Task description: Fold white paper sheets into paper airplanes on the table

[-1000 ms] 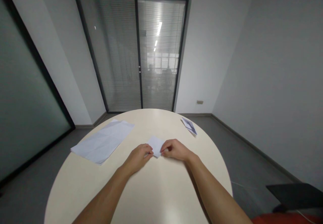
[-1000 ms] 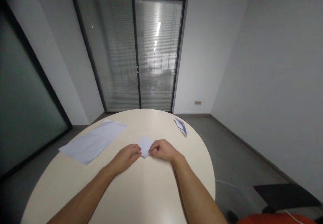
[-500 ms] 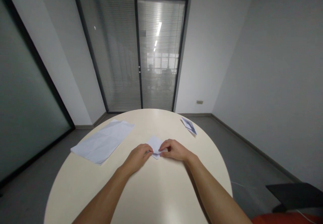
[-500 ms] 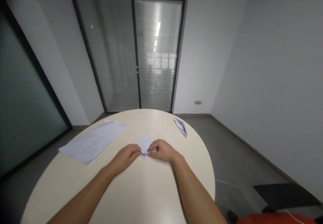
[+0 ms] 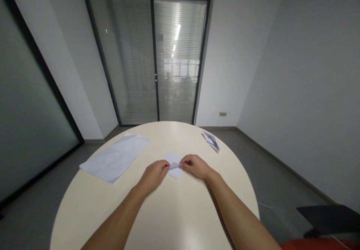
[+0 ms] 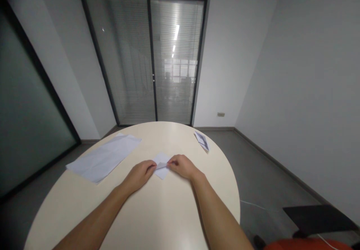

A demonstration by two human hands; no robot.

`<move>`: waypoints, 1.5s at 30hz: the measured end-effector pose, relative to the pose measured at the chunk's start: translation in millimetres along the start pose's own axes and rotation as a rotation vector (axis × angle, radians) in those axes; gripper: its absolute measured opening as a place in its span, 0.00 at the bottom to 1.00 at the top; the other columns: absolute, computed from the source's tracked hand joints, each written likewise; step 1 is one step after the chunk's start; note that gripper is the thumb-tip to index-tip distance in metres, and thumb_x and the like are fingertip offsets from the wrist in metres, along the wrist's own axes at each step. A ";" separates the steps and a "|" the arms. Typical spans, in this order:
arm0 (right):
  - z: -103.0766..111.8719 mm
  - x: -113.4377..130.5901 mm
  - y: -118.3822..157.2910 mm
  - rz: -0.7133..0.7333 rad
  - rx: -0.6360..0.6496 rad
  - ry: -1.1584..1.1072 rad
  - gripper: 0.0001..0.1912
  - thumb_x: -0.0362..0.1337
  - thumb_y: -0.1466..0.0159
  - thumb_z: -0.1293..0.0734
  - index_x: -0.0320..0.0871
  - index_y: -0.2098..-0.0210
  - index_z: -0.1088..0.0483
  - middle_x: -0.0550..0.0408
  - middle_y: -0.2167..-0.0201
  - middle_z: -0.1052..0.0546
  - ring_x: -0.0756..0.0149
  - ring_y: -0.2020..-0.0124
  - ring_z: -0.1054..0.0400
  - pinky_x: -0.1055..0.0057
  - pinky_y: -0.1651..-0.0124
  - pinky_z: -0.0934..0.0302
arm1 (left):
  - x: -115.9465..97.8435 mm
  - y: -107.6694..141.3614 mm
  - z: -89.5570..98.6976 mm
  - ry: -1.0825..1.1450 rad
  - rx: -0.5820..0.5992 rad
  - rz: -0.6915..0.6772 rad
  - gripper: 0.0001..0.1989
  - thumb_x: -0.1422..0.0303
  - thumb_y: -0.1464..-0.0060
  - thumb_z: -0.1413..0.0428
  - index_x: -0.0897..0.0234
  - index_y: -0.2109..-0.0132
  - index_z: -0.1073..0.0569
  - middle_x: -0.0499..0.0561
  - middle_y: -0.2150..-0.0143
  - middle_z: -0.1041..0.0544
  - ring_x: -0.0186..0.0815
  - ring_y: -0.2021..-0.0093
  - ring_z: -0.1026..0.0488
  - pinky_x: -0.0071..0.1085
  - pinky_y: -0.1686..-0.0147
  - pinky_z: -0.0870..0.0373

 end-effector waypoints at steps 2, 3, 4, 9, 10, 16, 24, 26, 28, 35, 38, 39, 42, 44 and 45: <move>0.6 0.3 0.0 -0.017 -0.003 -0.033 0.15 0.45 0.33 0.34 0.42 0.61 0.20 0.52 0.66 0.19 0.64 0.69 0.29 0.71 0.66 0.40 | 0.0 0.0 0.8 -0.002 -0.011 0.015 0.10 0.67 0.35 0.50 0.59 0.57 0.23 0.51 0.58 0.19 0.38 0.59 0.24 0.30 0.59 0.34; 0.6 -0.3 -0.1 -0.024 -0.005 -0.052 0.15 0.45 0.33 0.35 0.42 0.61 0.20 0.51 0.65 0.18 0.63 0.67 0.29 0.71 0.65 0.39 | 0.3 -0.1 0.9 -0.004 -0.018 0.018 0.10 0.67 0.35 0.50 0.59 0.57 0.23 0.51 0.59 0.19 0.38 0.59 0.24 0.30 0.59 0.35; 0.4 -1.3 -0.3 -0.030 -0.009 -0.070 0.16 0.46 0.33 0.35 0.42 0.60 0.20 0.51 0.64 0.18 0.63 0.66 0.28 0.70 0.63 0.38 | 0.8 -0.3 1.0 -0.006 -0.027 0.019 0.10 0.67 0.35 0.50 0.59 0.58 0.23 0.51 0.59 0.19 0.38 0.60 0.24 0.30 0.60 0.35; -0.6 -7.4 -1.1 -0.043 -0.032 -0.121 0.16 0.43 0.31 0.37 0.42 0.57 0.21 0.50 0.59 0.17 0.59 0.61 0.25 0.68 0.57 0.35 | 4.8 -1.9 -0.1 -0.003 -0.071 0.027 0.11 0.69 0.36 0.51 0.61 0.60 0.23 0.51 0.62 0.19 0.37 0.63 0.25 0.28 0.63 0.36; -0.5 -7.9 -1.1 -0.043 -0.036 -0.119 0.16 0.43 0.31 0.38 0.42 0.56 0.21 0.50 0.58 0.18 0.59 0.60 0.25 0.67 0.57 0.35 | 5.5 -2.1 -0.3 0.000 -0.077 0.030 0.11 0.69 0.36 0.51 0.62 0.61 0.23 0.51 0.63 0.20 0.36 0.63 0.25 0.28 0.63 0.36; -0.7 -10.0 -1.1 -0.056 -0.073 -0.075 0.14 0.39 0.33 0.37 0.43 0.53 0.22 0.49 0.57 0.18 0.59 0.59 0.25 0.66 0.55 0.35 | 7.8 -3.5 0.1 0.000 -0.092 0.074 0.10 0.69 0.37 0.49 0.62 0.61 0.23 0.51 0.65 0.19 0.36 0.65 0.24 0.28 0.64 0.36; -4.8 -12.6 -2.9 -0.102 -0.122 -0.050 0.16 0.32 0.36 0.34 0.44 0.50 0.25 0.51 0.57 0.19 0.64 0.64 0.27 0.68 0.57 0.35 | 11.3 -5.5 -2.5 -0.028 -0.107 0.185 0.12 0.72 0.38 0.46 0.61 0.48 0.27 0.49 0.64 0.18 0.35 0.64 0.22 0.27 0.63 0.35; -5.0 -11.4 -2.8 -0.096 -0.131 -0.038 0.16 0.30 0.37 0.34 0.44 0.50 0.25 0.51 0.56 0.19 0.65 0.64 0.27 0.69 0.57 0.35 | 12.3 -5.6 -4.4 -0.050 -0.104 0.197 0.13 0.73 0.38 0.46 0.61 0.47 0.28 0.49 0.62 0.18 0.35 0.62 0.22 0.27 0.62 0.35; -5.6 -10.7 -2.6 -0.087 -0.139 -0.022 0.17 0.28 0.38 0.35 0.44 0.51 0.24 0.52 0.55 0.20 0.65 0.63 0.27 0.69 0.56 0.35 | 13.3 -5.3 -6.6 -0.064 -0.097 0.199 0.14 0.73 0.39 0.46 0.62 0.47 0.28 0.50 0.61 0.19 0.35 0.61 0.23 0.28 0.61 0.34; -9.9 -11.5 -3.5 0.025 -0.110 0.058 0.19 0.24 0.39 0.36 0.44 0.53 0.22 0.49 0.52 0.22 0.61 0.52 0.28 0.66 0.47 0.36 | 11.7 -1.6 -10.6 -0.190 -0.111 0.126 0.16 0.73 0.39 0.46 0.63 0.44 0.29 0.53 0.57 0.21 0.39 0.55 0.26 0.32 0.53 0.33; -12.1 -12.3 -4.1 0.060 -0.095 0.113 0.18 0.25 0.38 0.36 0.45 0.53 0.21 0.48 0.50 0.22 0.60 0.49 0.30 0.63 0.43 0.38 | 9.0 0.2 -9.3 -0.231 -0.104 0.069 0.14 0.73 0.38 0.47 0.62 0.47 0.25 0.53 0.53 0.22 0.40 0.50 0.28 0.34 0.49 0.33; -12.9 -12.2 -4.2 0.070 -0.094 0.135 0.18 0.25 0.38 0.35 0.46 0.53 0.21 0.48 0.50 0.22 0.59 0.48 0.30 0.63 0.42 0.38 | 8.4 0.6 -8.8 -0.239 -0.097 0.059 0.13 0.73 0.38 0.47 0.61 0.48 0.24 0.53 0.53 0.23 0.40 0.50 0.29 0.34 0.49 0.33; -15.3 -9.9 -4.2 0.102 -0.094 0.186 0.20 0.23 0.38 0.36 0.47 0.53 0.20 0.49 0.50 0.22 0.59 0.48 0.31 0.63 0.42 0.39 | 8.0 0.8 -8.0 -0.250 -0.078 0.049 0.13 0.72 0.37 0.47 0.58 0.50 0.21 0.52 0.53 0.23 0.40 0.51 0.29 0.33 0.49 0.32; -16.8 -7.0 -4.3 0.132 -0.080 0.212 0.22 0.22 0.39 0.37 0.48 0.54 0.20 0.50 0.50 0.21 0.59 0.48 0.31 0.63 0.42 0.39 | 8.6 0.3 -8.2 -0.255 -0.077 0.044 0.13 0.72 0.37 0.47 0.58 0.51 0.20 0.52 0.52 0.24 0.40 0.50 0.29 0.34 0.49 0.32; -17.5 -5.5 -4.4 0.147 -0.070 0.224 0.23 0.21 0.39 0.37 0.49 0.53 0.20 0.51 0.51 0.21 0.60 0.48 0.31 0.63 0.43 0.39 | 9.1 -0.1 -8.7 -0.255 -0.078 0.038 0.13 0.72 0.37 0.47 0.58 0.52 0.19 0.53 0.51 0.24 0.40 0.50 0.29 0.34 0.49 0.31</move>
Point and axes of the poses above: each hand's wrist, its own y-axis away from the middle knuckle, its own z-axis out of the back of the hand, x = y × z, the point moved 2 cm from there along -y, towards the middle knuckle
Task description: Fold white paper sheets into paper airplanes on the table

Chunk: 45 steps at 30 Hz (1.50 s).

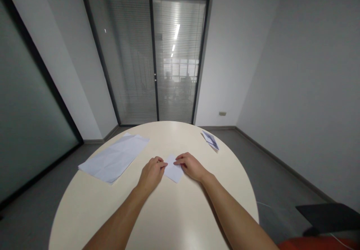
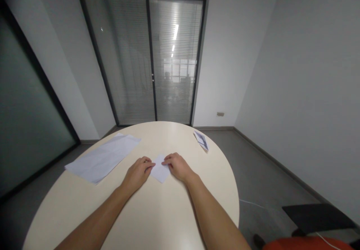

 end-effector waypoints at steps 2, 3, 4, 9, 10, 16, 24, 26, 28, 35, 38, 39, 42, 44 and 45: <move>-0.2 3.0 -0.6 0.022 0.021 0.016 0.24 0.21 0.39 0.38 0.50 0.52 0.20 0.52 0.52 0.20 0.60 0.49 0.30 0.64 0.44 0.39 | 0.5 -0.8 -1.7 0.009 0.001 -0.022 0.14 0.73 0.37 0.47 0.57 0.52 0.19 0.53 0.50 0.24 0.40 0.49 0.29 0.35 0.47 0.31; -0.1 4.3 -0.8 0.028 0.030 0.020 0.24 0.21 0.39 0.38 0.51 0.52 0.20 0.52 0.52 0.20 0.61 0.49 0.30 0.64 0.44 0.39 | 0.5 -1.0 -2.8 0.019 0.009 -0.041 0.14 0.74 0.38 0.47 0.57 0.51 0.19 0.53 0.49 0.24 0.40 0.49 0.29 0.35 0.46 0.32; 0.2 5.6 -1.0 0.030 0.036 0.020 0.25 0.21 0.39 0.38 0.51 0.52 0.21 0.52 0.52 0.20 0.61 0.50 0.29 0.64 0.44 0.39 | 0.2 -1.2 -3.9 0.030 0.023 -0.065 0.16 0.76 0.38 0.48 0.57 0.51 0.19 0.52 0.49 0.24 0.40 0.48 0.29 0.35 0.46 0.32; 3.8 11.5 -1.9 0.020 0.054 0.026 0.25 0.21 0.39 0.38 0.52 0.52 0.21 0.53 0.53 0.20 0.63 0.51 0.29 0.66 0.46 0.38 | -2.7 -0.3 -5.3 0.063 0.080 -0.149 0.20 0.79 0.40 0.50 0.56 0.48 0.20 0.51 0.46 0.24 0.39 0.45 0.31 0.36 0.43 0.33; 4.8 13.0 -2.2 0.023 0.062 0.035 0.24 0.21 0.39 0.38 0.51 0.52 0.20 0.53 0.53 0.20 0.62 0.51 0.29 0.66 0.46 0.38 | -3.5 0.1 -4.5 0.064 0.080 -0.157 0.20 0.79 0.40 0.50 0.56 0.48 0.21 0.52 0.46 0.24 0.39 0.44 0.31 0.36 0.42 0.33; 12.0 20.2 -2.9 0.006 0.120 0.094 0.20 0.24 0.38 0.36 0.50 0.56 0.19 0.53 0.53 0.20 0.62 0.51 0.28 0.68 0.48 0.38 | -11.5 2.6 3.6 0.013 0.089 -0.179 0.18 0.74 0.38 0.50 0.56 0.46 0.22 0.54 0.47 0.24 0.40 0.46 0.30 0.38 0.43 0.33; 13.5 19.3 -3.2 -0.038 0.148 0.094 0.18 0.25 0.38 0.36 0.48 0.57 0.19 0.53 0.54 0.19 0.63 0.51 0.28 0.70 0.48 0.38 | -20.7 4.4 11.8 -0.062 0.120 -0.197 0.17 0.63 0.33 0.52 0.55 0.44 0.23 0.54 0.45 0.25 0.43 0.46 0.31 0.39 0.44 0.32; 13.6 19.8 -3.6 -0.037 0.142 0.089 0.18 0.25 0.39 0.36 0.48 0.58 0.19 0.53 0.54 0.19 0.63 0.52 0.29 0.70 0.48 0.38 | -21.9 4.3 11.2 -0.069 0.126 -0.192 0.18 0.63 0.33 0.53 0.57 0.45 0.23 0.55 0.42 0.26 0.44 0.44 0.32 0.41 0.43 0.33; 13.7 20.5 -3.9 -0.032 0.137 0.078 0.18 0.25 0.39 0.36 0.47 0.58 0.19 0.53 0.54 0.19 0.62 0.52 0.29 0.70 0.48 0.38 | -23.2 4.5 9.5 -0.067 0.134 -0.190 0.17 0.63 0.33 0.53 0.58 0.45 0.24 0.55 0.39 0.27 0.45 0.42 0.33 0.42 0.42 0.35; 12.0 17.0 -3.2 -0.019 0.101 0.026 0.18 0.24 0.41 0.37 0.46 0.60 0.19 0.51 0.54 0.20 0.61 0.50 0.29 0.67 0.46 0.38 | -25.4 4.4 5.5 -0.030 0.126 -0.195 0.16 0.62 0.35 0.50 0.60 0.46 0.26 0.55 0.36 0.30 0.48 0.42 0.35 0.45 0.42 0.37; 11.5 14.6 -3.0 -0.026 0.099 0.008 0.18 0.24 0.42 0.37 0.46 0.61 0.20 0.52 0.56 0.19 0.62 0.52 0.28 0.67 0.46 0.38 | -25.5 3.0 5.6 -0.042 0.124 -0.204 0.17 0.62 0.35 0.51 0.61 0.44 0.27 0.56 0.42 0.25 0.46 0.45 0.33 0.43 0.44 0.36; 11.2 14.1 -3.0 -0.029 0.103 0.005 0.18 0.24 0.42 0.37 0.46 0.61 0.20 0.53 0.57 0.18 0.62 0.53 0.28 0.68 0.46 0.38 | -25.4 2.6 5.4 -0.052 0.127 -0.202 0.16 0.62 0.34 0.51 0.61 0.45 0.27 0.56 0.45 0.24 0.46 0.46 0.32 0.42 0.45 0.36; 9.5 13.0 -3.5 -0.042 0.106 0.009 0.17 0.24 0.43 0.37 0.46 0.62 0.20 0.54 0.59 0.18 0.62 0.54 0.27 0.69 0.47 0.38 | -24.0 2.4 3.0 -0.064 0.124 -0.193 0.15 0.63 0.34 0.52 0.61 0.47 0.26 0.56 0.45 0.25 0.46 0.46 0.32 0.42 0.46 0.35; 7.9 12.2 -3.8 -0.053 0.099 0.015 0.17 0.25 0.42 0.37 0.46 0.61 0.20 0.54 0.59 0.18 0.62 0.54 0.27 0.69 0.47 0.38 | -22.2 3.1 0.4 -0.049 0.113 -0.193 0.15 0.62 0.34 0.51 0.62 0.48 0.25 0.57 0.40 0.27 0.46 0.42 0.34 0.43 0.43 0.36; 7.1 11.7 -3.9 -0.058 0.093 0.018 0.17 0.26 0.42 0.37 0.46 0.60 0.20 0.53 0.59 0.18 0.62 0.54 0.27 0.68 0.48 0.37 | -21.2 3.6 -1.0 -0.038 0.109 -0.192 0.16 0.62 0.34 0.51 0.63 0.47 0.25 0.57 0.38 0.29 0.47 0.41 0.35 0.43 0.41 0.37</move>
Point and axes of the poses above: each hand's wrist, its own y-axis away from the middle knuckle, its own z-axis out of the back of the hand, x = y × z, the point moved 2 cm from there along -y, towards the middle knuckle
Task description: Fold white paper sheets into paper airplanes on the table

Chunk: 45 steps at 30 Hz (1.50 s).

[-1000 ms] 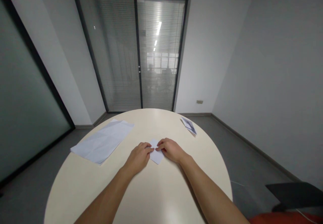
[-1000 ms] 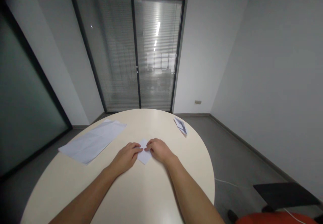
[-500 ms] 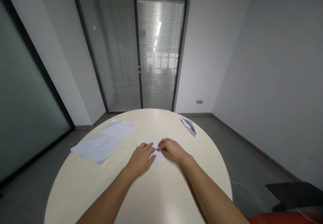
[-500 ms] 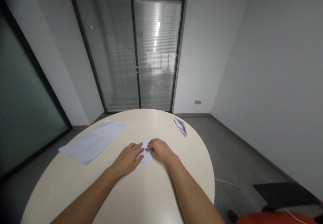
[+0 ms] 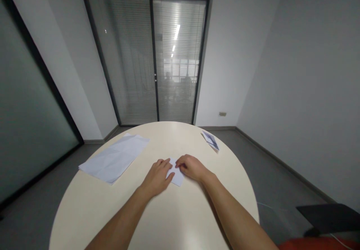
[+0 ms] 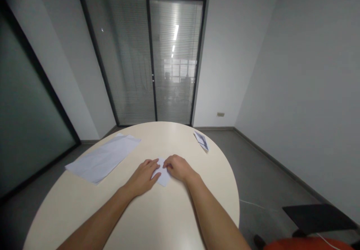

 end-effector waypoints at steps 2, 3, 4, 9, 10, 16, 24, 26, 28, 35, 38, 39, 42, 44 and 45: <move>-1.0 -1.8 -0.1 -0.004 -0.009 0.000 0.17 0.26 0.41 0.37 0.46 0.58 0.20 0.53 0.59 0.18 0.62 0.55 0.28 0.69 0.49 0.37 | 2.0 0.9 -2.5 0.022 -0.004 0.007 0.17 0.62 0.34 0.51 0.65 0.46 0.25 0.58 0.35 0.31 0.47 0.40 0.36 0.44 0.39 0.39; -0.9 -3.2 0.1 -0.002 -0.011 -0.004 0.17 0.27 0.40 0.37 0.46 0.57 0.21 0.53 0.58 0.18 0.62 0.55 0.28 0.68 0.49 0.37 | 3.1 1.1 -3.4 0.033 -0.005 0.015 0.17 0.61 0.34 0.51 0.66 0.46 0.26 0.58 0.35 0.31 0.47 0.39 0.36 0.44 0.38 0.39; -0.5 -4.9 0.3 0.001 -0.009 -0.012 0.17 0.27 0.40 0.37 0.46 0.57 0.20 0.52 0.58 0.18 0.62 0.54 0.27 0.68 0.49 0.37 | 4.2 1.1 -3.8 0.043 -0.006 0.021 0.17 0.62 0.35 0.50 0.66 0.46 0.26 0.58 0.35 0.31 0.47 0.39 0.36 0.44 0.38 0.40; 6.3 -17.1 3.9 0.000 0.019 -0.074 0.14 0.28 0.39 0.35 0.45 0.61 0.19 0.52 0.60 0.18 0.62 0.57 0.26 0.69 0.50 0.37 | 11.6 -1.0 -4.0 0.099 -0.031 0.017 0.16 0.68 0.34 0.54 0.62 0.46 0.25 0.54 0.38 0.27 0.43 0.41 0.34 0.41 0.39 0.37; 8.1 -20.0 4.9 -0.018 0.011 -0.082 0.13 0.29 0.39 0.35 0.45 0.61 0.19 0.52 0.61 0.17 0.63 0.59 0.26 0.69 0.51 0.36 | 13.6 -1.6 -4.2 0.109 -0.039 0.019 0.16 0.69 0.34 0.54 0.62 0.46 0.24 0.53 0.39 0.26 0.43 0.42 0.33 0.40 0.40 0.36; 16.8 -33.1 11.0 -0.091 -0.029 -0.125 0.11 0.31 0.40 0.33 0.44 0.63 0.18 0.50 0.63 0.18 0.63 0.61 0.26 0.69 0.53 0.36 | 23.0 -3.8 -6.5 0.157 -0.069 0.061 0.14 0.71 0.37 0.49 0.61 0.49 0.22 0.53 0.43 0.23 0.42 0.45 0.31 0.40 0.43 0.33; 20.0 -45.4 17.0 -0.111 -0.059 -0.185 0.10 0.33 0.39 0.32 0.44 0.62 0.18 0.49 0.61 0.19 0.62 0.60 0.27 0.68 0.54 0.36 | 35.3 -1.1 -10.0 0.201 -0.045 0.023 0.16 0.72 0.36 0.49 0.58 0.46 0.22 0.50 0.39 0.25 0.41 0.42 0.32 0.41 0.39 0.35; 19.1 -45.1 17.7 -0.115 -0.076 -0.183 0.10 0.32 0.40 0.33 0.44 0.62 0.18 0.49 0.61 0.19 0.63 0.60 0.27 0.68 0.54 0.36 | 37.3 0.1 -10.6 0.207 -0.040 0.014 0.17 0.72 0.36 0.50 0.57 0.45 0.22 0.49 0.39 0.25 0.41 0.40 0.33 0.43 0.38 0.36; 17.7 -43.0 17.9 -0.107 -0.092 -0.169 0.12 0.30 0.40 0.34 0.44 0.63 0.18 0.50 0.60 0.19 0.63 0.59 0.27 0.68 0.53 0.36 | 38.1 1.1 -10.1 0.207 -0.037 0.018 0.17 0.71 0.36 0.49 0.57 0.45 0.22 0.50 0.39 0.25 0.42 0.40 0.34 0.44 0.37 0.37; 10.8 -39.0 16.1 -0.120 -0.119 -0.140 0.10 0.36 0.39 0.32 0.42 0.61 0.20 0.50 0.59 0.20 0.64 0.63 0.29 0.68 0.56 0.37 | 34.5 2.1 -4.8 0.213 -0.038 0.028 0.16 0.68 0.39 0.44 0.58 0.45 0.23 0.51 0.40 0.25 0.42 0.40 0.33 0.42 0.37 0.38; 8.5 -36.8 13.8 -0.127 -0.128 -0.129 0.09 0.36 0.39 0.33 0.42 0.63 0.21 0.51 0.61 0.20 0.65 0.64 0.30 0.69 0.58 0.38 | 31.1 1.1 -3.9 0.222 -0.061 0.046 0.14 0.68 0.40 0.42 0.59 0.47 0.22 0.53 0.43 0.23 0.42 0.41 0.32 0.41 0.38 0.37; 7.9 -35.4 12.9 -0.134 -0.132 -0.124 0.08 0.36 0.39 0.33 0.42 0.63 0.21 0.52 0.62 0.21 0.65 0.65 0.31 0.70 0.58 0.38 | 29.8 0.6 -3.9 0.221 -0.070 0.056 0.14 0.68 0.41 0.42 0.59 0.48 0.22 0.53 0.44 0.23 0.42 0.42 0.31 0.41 0.39 0.37; 6.7 -29.2 10.5 -0.159 -0.128 -0.109 0.08 0.36 0.38 0.33 0.41 0.65 0.22 0.53 0.66 0.22 0.65 0.66 0.32 0.71 0.61 0.40 | 26.1 -0.5 -4.1 0.209 -0.094 0.079 0.12 0.68 0.42 0.41 0.60 0.50 0.22 0.54 0.48 0.22 0.42 0.44 0.31 0.41 0.40 0.36; 6.3 -25.0 9.5 -0.176 -0.119 -0.114 0.08 0.36 0.37 0.34 0.41 0.66 0.23 0.53 0.69 0.22 0.65 0.68 0.32 0.71 0.63 0.41 | 24.4 -0.7 -4.6 0.209 -0.101 0.083 0.13 0.68 0.42 0.41 0.61 0.50 0.22 0.54 0.48 0.22 0.42 0.44 0.31 0.40 0.40 0.36; 6.1 -23.3 9.1 -0.186 -0.114 -0.125 0.08 0.37 0.37 0.35 0.41 0.65 0.23 0.53 0.70 0.22 0.65 0.68 0.33 0.71 0.63 0.41 | 24.0 -0.7 -4.9 0.212 -0.103 0.084 0.14 0.68 0.42 0.42 0.61 0.49 0.23 0.54 0.48 0.23 0.42 0.44 0.31 0.40 0.40 0.36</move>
Point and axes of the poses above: each hand's wrist, its own y-axis away from the middle knuckle, its own z-axis out of the back of the hand, x = y × z, the point moved 2 cm from there along -y, towards the middle knuckle
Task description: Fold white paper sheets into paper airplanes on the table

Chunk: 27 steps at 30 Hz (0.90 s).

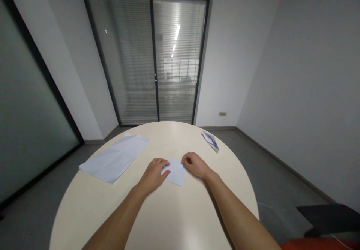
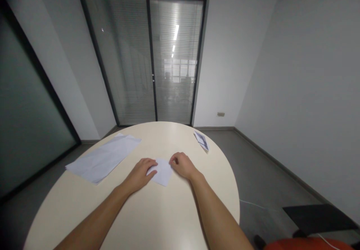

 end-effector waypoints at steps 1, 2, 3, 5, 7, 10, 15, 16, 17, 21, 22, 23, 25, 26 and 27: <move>-0.3 1.3 -0.1 -0.010 0.003 -0.012 0.09 0.37 0.36 0.35 0.41 0.65 0.24 0.53 0.70 0.22 0.66 0.69 0.33 0.71 0.64 0.41 | -0.1 0.2 -0.5 0.002 0.000 0.000 0.15 0.68 0.41 0.42 0.61 0.47 0.24 0.54 0.47 0.23 0.42 0.44 0.31 0.40 0.40 0.36; -0.6 2.2 -0.1 -0.021 0.003 -0.027 0.09 0.37 0.36 0.36 0.41 0.64 0.24 0.53 0.70 0.22 0.66 0.69 0.32 0.71 0.64 0.41 | 0.1 0.4 -0.9 0.003 -0.001 0.002 0.16 0.68 0.41 0.42 0.61 0.46 0.24 0.55 0.46 0.24 0.42 0.44 0.31 0.40 0.40 0.37; -1.0 2.6 -0.3 -0.032 0.002 -0.042 0.09 0.37 0.36 0.36 0.41 0.64 0.25 0.53 0.70 0.22 0.66 0.69 0.32 0.72 0.65 0.42 | 0.4 0.7 -1.4 0.002 0.000 0.003 0.16 0.68 0.41 0.43 0.62 0.45 0.25 0.55 0.46 0.24 0.42 0.44 0.32 0.40 0.40 0.37; -2.2 2.0 -0.7 -0.050 -0.001 -0.085 0.08 0.37 0.36 0.36 0.41 0.64 0.25 0.53 0.69 0.22 0.66 0.70 0.32 0.72 0.65 0.42 | 0.8 1.1 -2.3 -0.006 0.002 0.001 0.16 0.68 0.40 0.43 0.62 0.45 0.26 0.55 0.45 0.25 0.43 0.43 0.32 0.40 0.40 0.37; -3.9 -0.2 -1.2 -0.063 -0.008 -0.159 0.08 0.36 0.36 0.35 0.41 0.64 0.26 0.53 0.69 0.22 0.67 0.70 0.32 0.72 0.66 0.42 | 0.5 1.3 -2.7 -0.022 0.004 -0.006 0.16 0.68 0.40 0.44 0.62 0.45 0.26 0.55 0.45 0.25 0.43 0.43 0.32 0.41 0.40 0.37; -7.4 -4.5 -2.3 -0.066 -0.015 -0.283 0.07 0.36 0.38 0.34 0.40 0.63 0.25 0.54 0.69 0.22 0.67 0.69 0.32 0.73 0.66 0.41 | -1.9 1.2 -1.5 -0.055 -0.004 -0.019 0.14 0.67 0.39 0.44 0.62 0.47 0.25 0.55 0.47 0.24 0.43 0.45 0.31 0.42 0.41 0.37; -11.0 -3.4 -3.6 -0.046 -0.014 -0.320 0.08 0.35 0.40 0.31 0.41 0.61 0.24 0.54 0.68 0.21 0.67 0.68 0.31 0.72 0.65 0.40 | -8.7 1.2 4.3 -0.164 -0.045 -0.044 0.13 0.66 0.40 0.44 0.61 0.49 0.24 0.55 0.53 0.22 0.45 0.49 0.30 0.44 0.44 0.36; -11.1 -1.2 -3.7 -0.036 -0.012 -0.319 0.08 0.35 0.40 0.31 0.42 0.61 0.23 0.54 0.67 0.21 0.67 0.68 0.31 0.72 0.64 0.40 | -10.0 1.3 5.3 -0.179 -0.059 -0.053 0.14 0.66 0.40 0.43 0.61 0.48 0.24 0.56 0.52 0.23 0.45 0.48 0.30 0.45 0.43 0.36; -11.1 1.4 -3.6 -0.024 -0.005 -0.322 0.08 0.35 0.39 0.31 0.42 0.61 0.23 0.54 0.66 0.20 0.66 0.67 0.31 0.71 0.64 0.40 | -11.1 1.6 6.2 -0.186 -0.075 -0.065 0.16 0.67 0.41 0.42 0.61 0.46 0.25 0.56 0.48 0.24 0.46 0.46 0.31 0.45 0.41 0.37; -10.0 13.0 -2.6 0.024 0.012 -0.362 0.07 0.37 0.38 0.30 0.43 0.60 0.23 0.55 0.66 0.20 0.65 0.66 0.31 0.70 0.61 0.39 | -13.3 2.1 5.3 -0.155 -0.076 -0.108 0.26 0.68 0.45 0.39 0.60 0.39 0.29 0.55 0.39 0.28 0.47 0.40 0.35 0.46 0.37 0.41; -9.7 15.4 -2.4 0.033 0.011 -0.374 0.07 0.37 0.38 0.30 0.43 0.60 0.23 0.55 0.66 0.20 0.65 0.66 0.31 0.70 0.61 0.39 | -13.2 2.0 4.4 -0.146 -0.060 -0.109 0.26 0.68 0.45 0.39 0.61 0.39 0.30 0.55 0.40 0.26 0.46 0.41 0.34 0.47 0.37 0.42; -9.5 17.3 -2.3 0.040 0.008 -0.385 0.07 0.38 0.38 0.30 0.43 0.60 0.23 0.55 0.65 0.20 0.65 0.65 0.31 0.70 0.60 0.38 | -13.0 1.9 3.5 -0.140 -0.046 -0.107 0.26 0.67 0.45 0.39 0.61 0.39 0.30 0.55 0.43 0.25 0.46 0.42 0.33 0.47 0.37 0.42; -9.6 19.6 -2.8 0.049 -0.003 -0.406 0.07 0.38 0.38 0.29 0.43 0.61 0.23 0.54 0.65 0.20 0.65 0.65 0.31 0.69 0.59 0.38 | -12.3 1.5 2.6 -0.136 -0.033 -0.100 0.24 0.67 0.44 0.40 0.61 0.40 0.29 0.55 0.46 0.23 0.46 0.44 0.32 0.49 0.36 0.43; -9.9 20.0 -3.2 0.053 -0.010 -0.414 0.07 0.38 0.38 0.29 0.43 0.61 0.23 0.54 0.65 0.20 0.65 0.64 0.30 0.69 0.59 0.38 | -12.1 1.3 2.5 -0.137 -0.032 -0.097 0.23 0.67 0.44 0.40 0.61 0.41 0.28 0.55 0.47 0.23 0.45 0.45 0.31 0.50 0.36 0.44; -10.4 20.2 -3.7 0.057 -0.017 -0.423 0.07 0.38 0.38 0.29 0.43 0.61 0.23 0.54 0.65 0.20 0.65 0.64 0.31 0.69 0.58 0.38 | -12.0 1.0 2.5 -0.136 -0.033 -0.096 0.22 0.67 0.43 0.41 0.61 0.41 0.28 0.54 0.48 0.23 0.45 0.46 0.30 0.50 0.36 0.44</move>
Point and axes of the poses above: each hand's wrist, its own y-axis away from the middle knuckle, its own z-axis out of the back of the hand, x = y × z, the point moved 2 cm from there along -y, towards the middle knuckle
